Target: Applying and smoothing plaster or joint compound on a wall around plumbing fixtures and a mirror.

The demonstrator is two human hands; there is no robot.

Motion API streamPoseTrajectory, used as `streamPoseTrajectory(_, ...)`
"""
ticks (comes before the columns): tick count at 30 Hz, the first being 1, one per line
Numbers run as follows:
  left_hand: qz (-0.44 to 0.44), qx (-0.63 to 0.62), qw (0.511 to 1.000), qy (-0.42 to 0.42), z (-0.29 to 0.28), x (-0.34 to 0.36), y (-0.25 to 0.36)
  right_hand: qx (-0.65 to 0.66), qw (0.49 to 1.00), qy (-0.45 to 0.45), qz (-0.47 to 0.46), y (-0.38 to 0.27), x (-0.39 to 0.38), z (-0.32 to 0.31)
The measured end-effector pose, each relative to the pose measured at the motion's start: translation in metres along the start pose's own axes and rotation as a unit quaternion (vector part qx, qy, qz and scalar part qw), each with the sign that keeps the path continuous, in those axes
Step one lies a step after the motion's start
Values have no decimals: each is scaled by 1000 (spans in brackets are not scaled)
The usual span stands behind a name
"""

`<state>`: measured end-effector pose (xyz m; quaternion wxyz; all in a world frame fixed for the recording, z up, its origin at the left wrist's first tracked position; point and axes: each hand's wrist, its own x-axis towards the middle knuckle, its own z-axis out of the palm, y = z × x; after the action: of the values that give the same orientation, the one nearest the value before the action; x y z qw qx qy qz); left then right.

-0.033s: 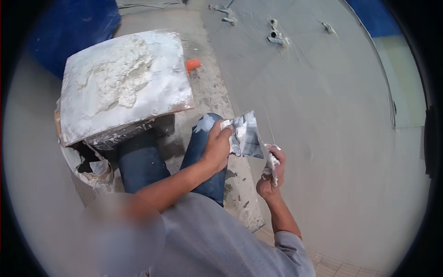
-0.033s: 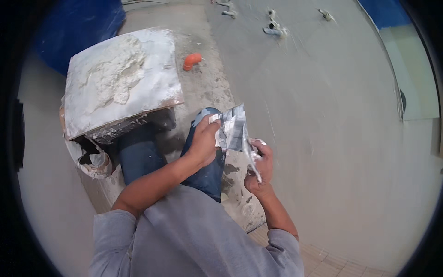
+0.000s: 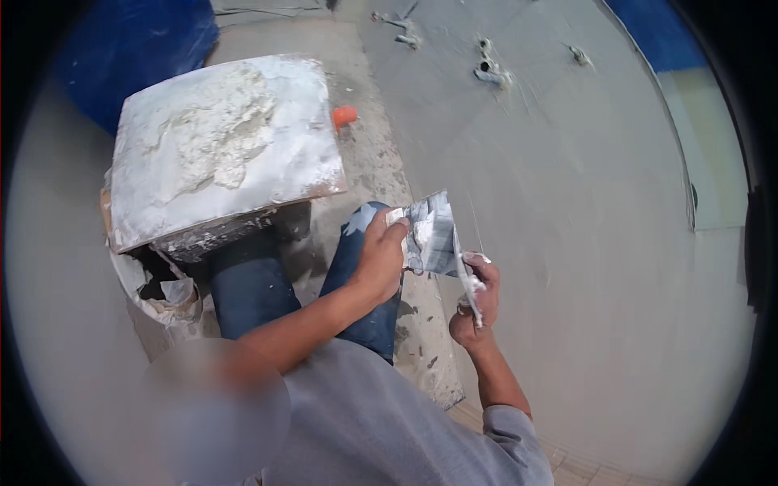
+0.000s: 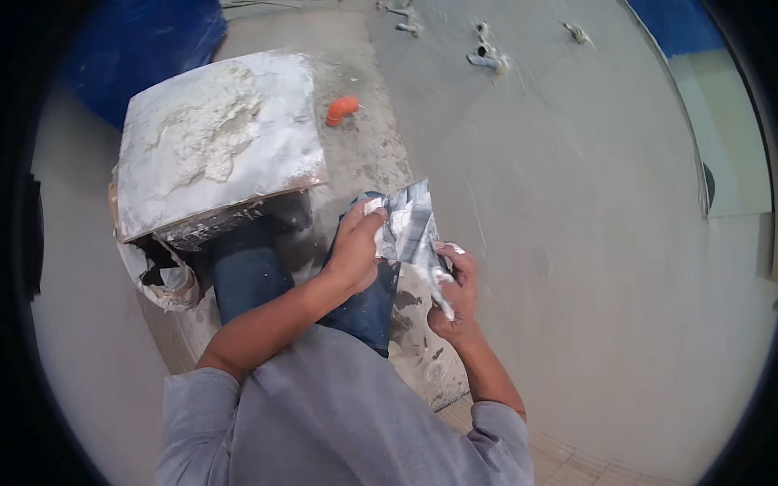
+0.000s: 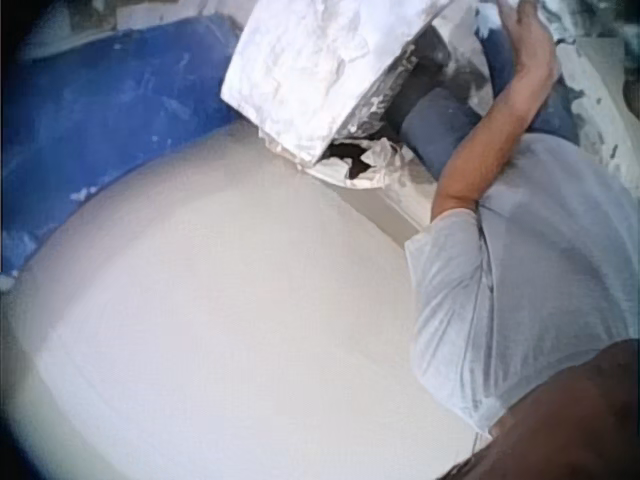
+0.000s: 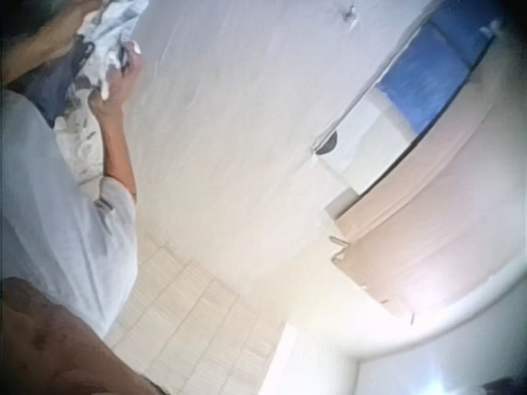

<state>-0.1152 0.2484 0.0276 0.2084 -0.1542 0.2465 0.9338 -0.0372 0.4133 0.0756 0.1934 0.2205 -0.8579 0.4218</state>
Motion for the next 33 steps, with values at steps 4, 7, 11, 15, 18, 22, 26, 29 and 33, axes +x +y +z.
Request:
streamPoseTrajectory(4, 105, -42, 993, -23, 4, -29, 64, -66, 984, -102, -128, 11, 54, -1)
streamPoseTrajectory(7, 151, -45, 986, -49, -2, -56, 108, -167, 964, -136, -158, 6, 97, -16)
streamPoseTrajectory(11, 210, 33, 975, -61, -11, -61, 151, -128, 969, -120, -174, 0, 138, -28)
streamPoseTrajectory(15, 208, 151, 965, -54, -21, -65, 183, -198, 900, -234, -310, -74, 189, -25)
streamPoseTrajectory(18, 219, 212, 949, -80, -14, -67, 192, -249, 844, -303, -366, -110, 212, -12)
streamPoseTrajectory(22, 246, 267, 928, -84, -5, -70, 204, -275, 813, -349, -377, -121, 224, 4)
streamPoseTrajectory(26, 256, 308, 915, -41, -4, -74, 223, -261, 823, -333, -377, -115, 229, 13)
streamPoseTrajectory(29, 244, 255, 934, -52, -9, -67, 227, -242, 848, -304, -361, -107, 232, 21)
streamPoseTrajectory(33, 218, 299, 928, -54, -12, -58, 237, -180, 915, -220, -286, -99, 237, 36)
